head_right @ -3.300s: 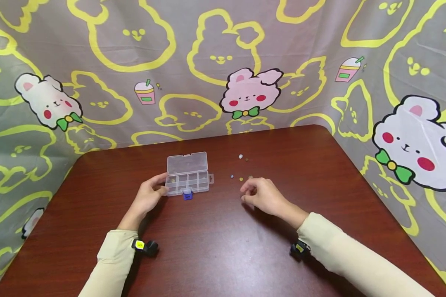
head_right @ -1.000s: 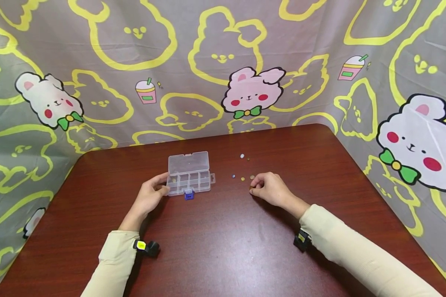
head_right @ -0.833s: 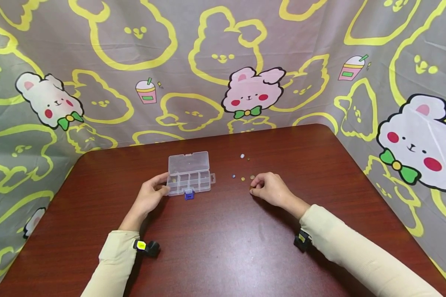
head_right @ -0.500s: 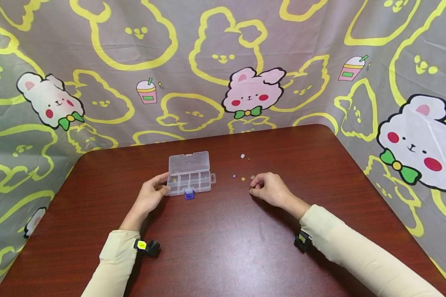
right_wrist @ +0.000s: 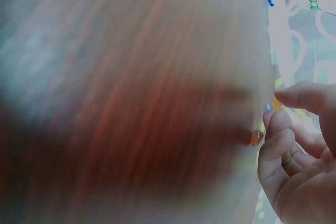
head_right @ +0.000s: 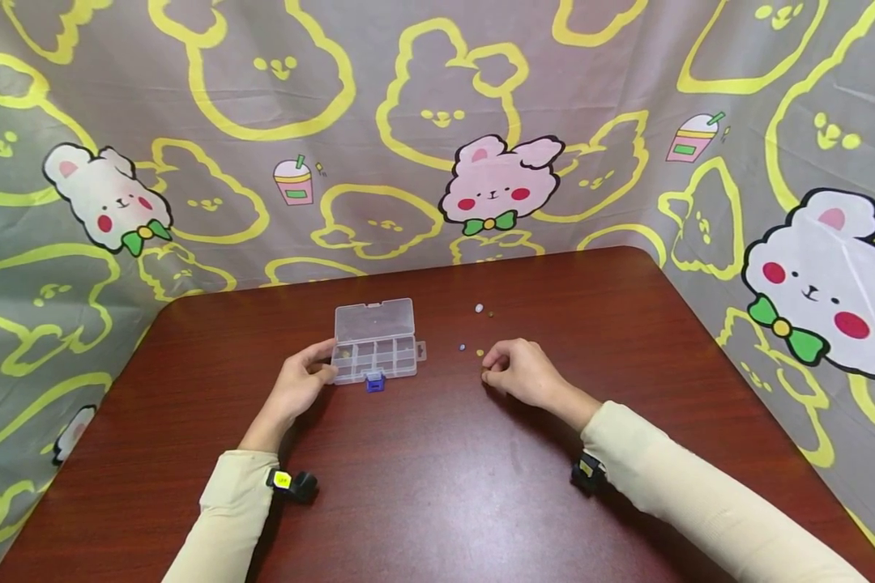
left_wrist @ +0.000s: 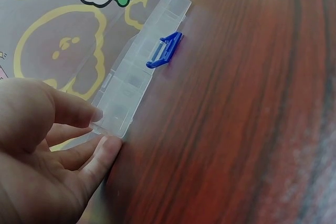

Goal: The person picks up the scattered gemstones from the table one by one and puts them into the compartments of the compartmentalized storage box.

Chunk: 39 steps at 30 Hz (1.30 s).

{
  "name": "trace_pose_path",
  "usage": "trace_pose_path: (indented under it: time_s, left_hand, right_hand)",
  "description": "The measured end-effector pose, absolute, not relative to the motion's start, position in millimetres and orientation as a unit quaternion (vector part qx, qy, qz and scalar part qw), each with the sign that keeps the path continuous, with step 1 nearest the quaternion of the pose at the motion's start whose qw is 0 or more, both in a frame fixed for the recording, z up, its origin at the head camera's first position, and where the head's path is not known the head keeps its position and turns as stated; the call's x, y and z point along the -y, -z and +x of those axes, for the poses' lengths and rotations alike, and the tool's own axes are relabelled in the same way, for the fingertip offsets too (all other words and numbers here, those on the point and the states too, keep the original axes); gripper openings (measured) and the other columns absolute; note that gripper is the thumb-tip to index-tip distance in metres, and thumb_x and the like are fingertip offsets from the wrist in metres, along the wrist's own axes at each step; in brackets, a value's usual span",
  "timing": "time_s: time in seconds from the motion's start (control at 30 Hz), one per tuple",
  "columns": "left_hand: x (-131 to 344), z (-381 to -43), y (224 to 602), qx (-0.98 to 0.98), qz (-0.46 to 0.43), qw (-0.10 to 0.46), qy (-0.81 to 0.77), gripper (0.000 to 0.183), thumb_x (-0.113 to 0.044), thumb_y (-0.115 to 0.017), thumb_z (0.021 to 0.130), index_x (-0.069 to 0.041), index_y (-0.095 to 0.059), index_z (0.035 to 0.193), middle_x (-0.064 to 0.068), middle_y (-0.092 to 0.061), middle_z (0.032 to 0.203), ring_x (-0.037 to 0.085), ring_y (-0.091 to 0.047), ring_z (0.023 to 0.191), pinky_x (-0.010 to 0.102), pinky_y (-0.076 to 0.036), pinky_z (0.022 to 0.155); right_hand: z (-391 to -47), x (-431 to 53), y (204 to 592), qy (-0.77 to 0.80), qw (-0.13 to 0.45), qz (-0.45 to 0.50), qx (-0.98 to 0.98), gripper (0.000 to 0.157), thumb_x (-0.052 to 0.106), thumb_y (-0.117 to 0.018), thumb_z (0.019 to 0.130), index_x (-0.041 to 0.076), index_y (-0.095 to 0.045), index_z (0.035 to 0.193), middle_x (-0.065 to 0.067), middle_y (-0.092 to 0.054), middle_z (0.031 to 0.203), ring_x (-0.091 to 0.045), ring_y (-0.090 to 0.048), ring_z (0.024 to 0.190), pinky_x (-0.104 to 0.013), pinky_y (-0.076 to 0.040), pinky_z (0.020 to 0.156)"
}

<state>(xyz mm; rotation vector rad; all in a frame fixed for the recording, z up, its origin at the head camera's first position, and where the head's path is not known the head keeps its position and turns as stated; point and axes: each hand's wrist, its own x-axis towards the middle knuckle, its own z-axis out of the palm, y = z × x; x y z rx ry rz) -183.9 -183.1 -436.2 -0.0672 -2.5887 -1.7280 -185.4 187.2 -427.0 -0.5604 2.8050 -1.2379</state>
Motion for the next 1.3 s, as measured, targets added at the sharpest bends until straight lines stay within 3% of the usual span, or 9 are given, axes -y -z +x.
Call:
trace_pose_path:
  time_s: [0.97,1.17,1.3]
  left_hand:
    - [184,-185,438,0.832,-0.023,0.022,0.554,0.051,0.01,-0.06,0.088,0.01,-0.052,0.139,0.029,-0.059,0.132,0.035,-0.063,0.1,0.017,-0.047,0.072]
    - [183,-184,435,0.836,-0.023,0.023,0.548,0.051,0.01,-0.06,0.088,0.01,-0.052,0.139,0.029,-0.06,0.13,0.032,-0.063,0.098,0.018,-0.047,0.073]
    - [183,-184,436,0.838,-0.02,0.024,0.544,0.051,0.009,-0.06,0.089,0.009,-0.053,0.139,0.029,-0.061,0.128,0.032,-0.063,0.097,0.017,-0.047,0.072]
  right_hand:
    - [-194,-132,411,0.419,0.024,-0.23,-0.878,0.007,0.004,-0.076,0.083,0.005,-0.073,0.09,0.004,-0.066,0.068,-0.009,-0.06,0.056,-0.027,-0.048,0.063]
    - [-196,-115,407,0.412,0.021,-0.226,-0.882,0.006,0.008,-0.077,0.083,0.008,-0.075,0.089,0.006,-0.067,0.071,-0.009,-0.061,0.063,-0.044,-0.049,0.069]
    - [-199,-105,407,0.41,0.011,-0.229,-0.883,0.007,0.009,-0.079,0.083,0.009,-0.075,0.088,0.007,-0.067,0.072,-0.009,-0.06,0.065,-0.041,-0.049,0.068]
